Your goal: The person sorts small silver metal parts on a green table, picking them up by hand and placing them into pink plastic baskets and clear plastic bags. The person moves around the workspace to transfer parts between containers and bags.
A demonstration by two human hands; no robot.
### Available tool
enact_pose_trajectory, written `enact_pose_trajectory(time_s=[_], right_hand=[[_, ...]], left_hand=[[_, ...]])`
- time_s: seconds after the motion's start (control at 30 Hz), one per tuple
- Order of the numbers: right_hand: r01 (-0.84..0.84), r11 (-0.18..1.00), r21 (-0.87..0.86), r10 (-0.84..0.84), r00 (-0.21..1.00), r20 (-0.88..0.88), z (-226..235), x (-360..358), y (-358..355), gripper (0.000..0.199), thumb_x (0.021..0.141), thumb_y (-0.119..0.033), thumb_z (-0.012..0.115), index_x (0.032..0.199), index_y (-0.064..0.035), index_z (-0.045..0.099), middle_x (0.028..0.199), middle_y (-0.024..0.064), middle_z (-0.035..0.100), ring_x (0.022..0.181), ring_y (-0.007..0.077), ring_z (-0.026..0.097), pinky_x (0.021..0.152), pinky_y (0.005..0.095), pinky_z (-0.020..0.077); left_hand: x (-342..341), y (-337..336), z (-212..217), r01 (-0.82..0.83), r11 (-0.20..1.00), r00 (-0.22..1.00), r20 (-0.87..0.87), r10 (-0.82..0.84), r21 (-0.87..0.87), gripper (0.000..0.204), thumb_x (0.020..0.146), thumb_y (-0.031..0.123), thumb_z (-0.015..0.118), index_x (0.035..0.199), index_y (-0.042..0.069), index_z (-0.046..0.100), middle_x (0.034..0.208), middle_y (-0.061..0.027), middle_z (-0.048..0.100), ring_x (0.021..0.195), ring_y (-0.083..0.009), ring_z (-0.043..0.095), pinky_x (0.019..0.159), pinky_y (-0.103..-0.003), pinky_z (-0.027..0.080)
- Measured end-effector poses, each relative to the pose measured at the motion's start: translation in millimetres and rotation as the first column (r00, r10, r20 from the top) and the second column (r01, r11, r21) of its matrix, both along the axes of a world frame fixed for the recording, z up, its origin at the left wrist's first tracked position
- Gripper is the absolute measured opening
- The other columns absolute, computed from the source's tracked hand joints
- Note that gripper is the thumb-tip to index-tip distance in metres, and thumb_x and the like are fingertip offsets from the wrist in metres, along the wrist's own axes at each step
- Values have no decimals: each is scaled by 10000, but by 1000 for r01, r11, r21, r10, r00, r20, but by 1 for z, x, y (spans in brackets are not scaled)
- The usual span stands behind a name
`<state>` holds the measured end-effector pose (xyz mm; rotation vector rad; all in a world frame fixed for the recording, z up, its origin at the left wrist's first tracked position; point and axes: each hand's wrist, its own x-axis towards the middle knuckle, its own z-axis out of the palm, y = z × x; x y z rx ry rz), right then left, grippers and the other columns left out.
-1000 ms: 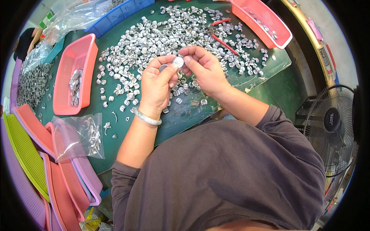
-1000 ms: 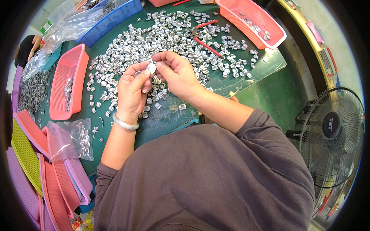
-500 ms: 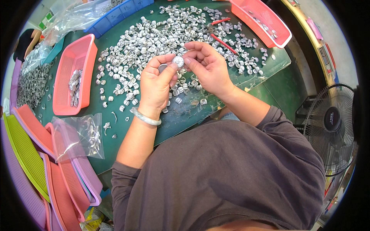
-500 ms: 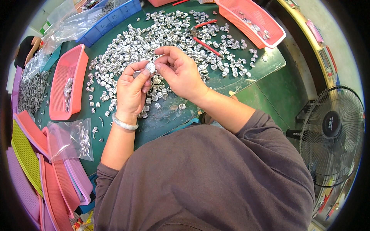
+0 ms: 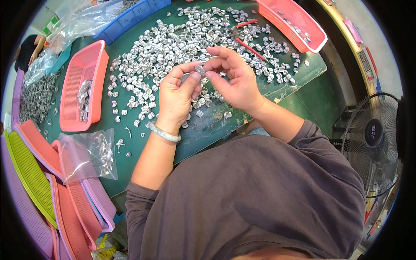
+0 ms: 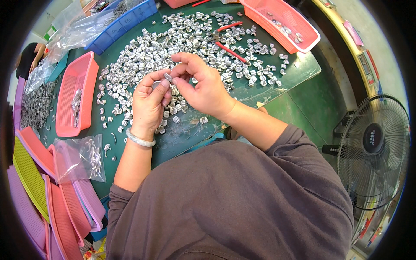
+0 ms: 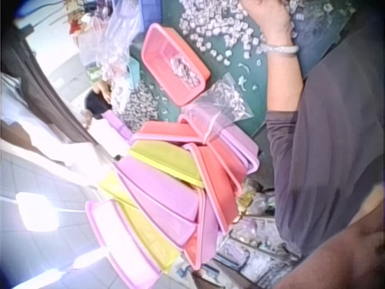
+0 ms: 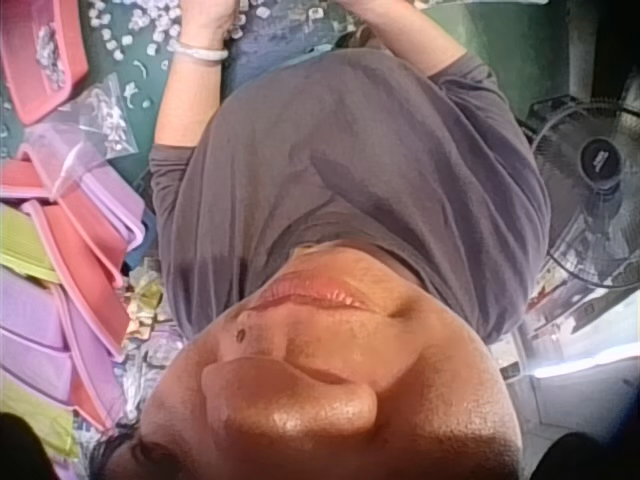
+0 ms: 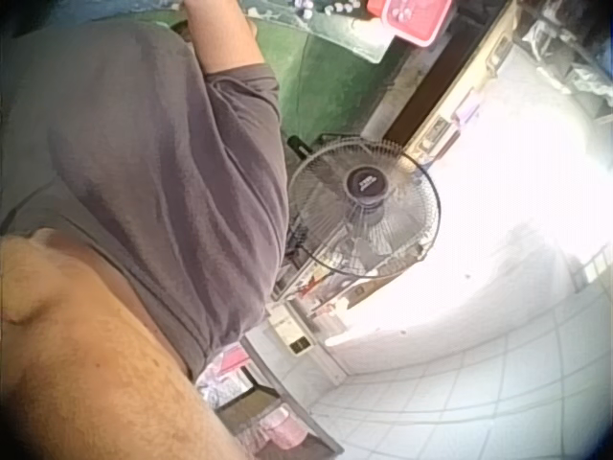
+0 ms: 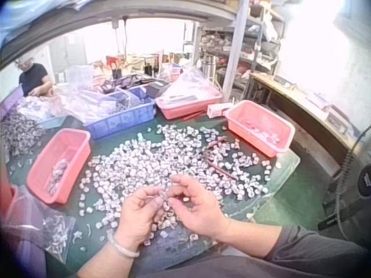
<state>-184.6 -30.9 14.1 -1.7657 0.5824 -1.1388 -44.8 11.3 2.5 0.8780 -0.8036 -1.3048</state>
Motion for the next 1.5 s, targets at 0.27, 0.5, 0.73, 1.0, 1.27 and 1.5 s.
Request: enact_pose_trajectory(time_s=[0.27,0.5,0.73,1.0,1.27,1.5], right_hand=[[3,998,-60,-4,1000,-11,1,1,2,434,759,79,510,1168,16,378,882,76,555,830,100,523,730,215,429],[30,995,-98,-36,998,-57,4,1,2,435,755,79,512,1166,15,382,867,70,559,801,91,526,718,205,430],[28,999,-27,-29,999,-23,5,1,0,421,760,69,512,1159,14,388,862,63,560,788,84,527,700,200,429],[-60,973,221,33,992,121,8,1,-6,381,778,44,514,1141,17,399,868,62,562,780,94,548,684,195,439],[-96,941,323,51,988,145,11,-1,-8,378,785,17,517,1145,10,403,889,68,568,768,97,552,686,208,447],[-149,907,393,76,978,196,12,-3,-10,391,786,-8,535,1153,7,401,896,81,579,762,107,555,673,227,457]], left_hand=[[0,-1,-1,40,999,999,-24,-40,17,189,811,29,521,995,-6,537,641,3,516,506,-37,417,444,-163,325],[1,0,0,45,999,999,-18,-45,25,179,811,36,523,986,1,542,618,10,510,496,-36,413,441,-161,319],[1,0,0,43,999,998,-40,-42,22,165,804,38,539,966,6,546,676,-17,557,499,-33,424,430,-153,323],[1,-1,-4,9,1000,998,-61,-8,5,139,791,31,560,927,8,544,773,-61,604,497,-35,445,423,-153,348],[-3,3,3,-116,993,980,158,120,-36,131,794,35,565,925,19,563,750,-28,594,517,-25,456,440,-147,350],[-5,4,1,-179,966,910,341,235,-189,123,785,11,568,903,29,597,747,8,564,555,-21,466,476,-148,365]])
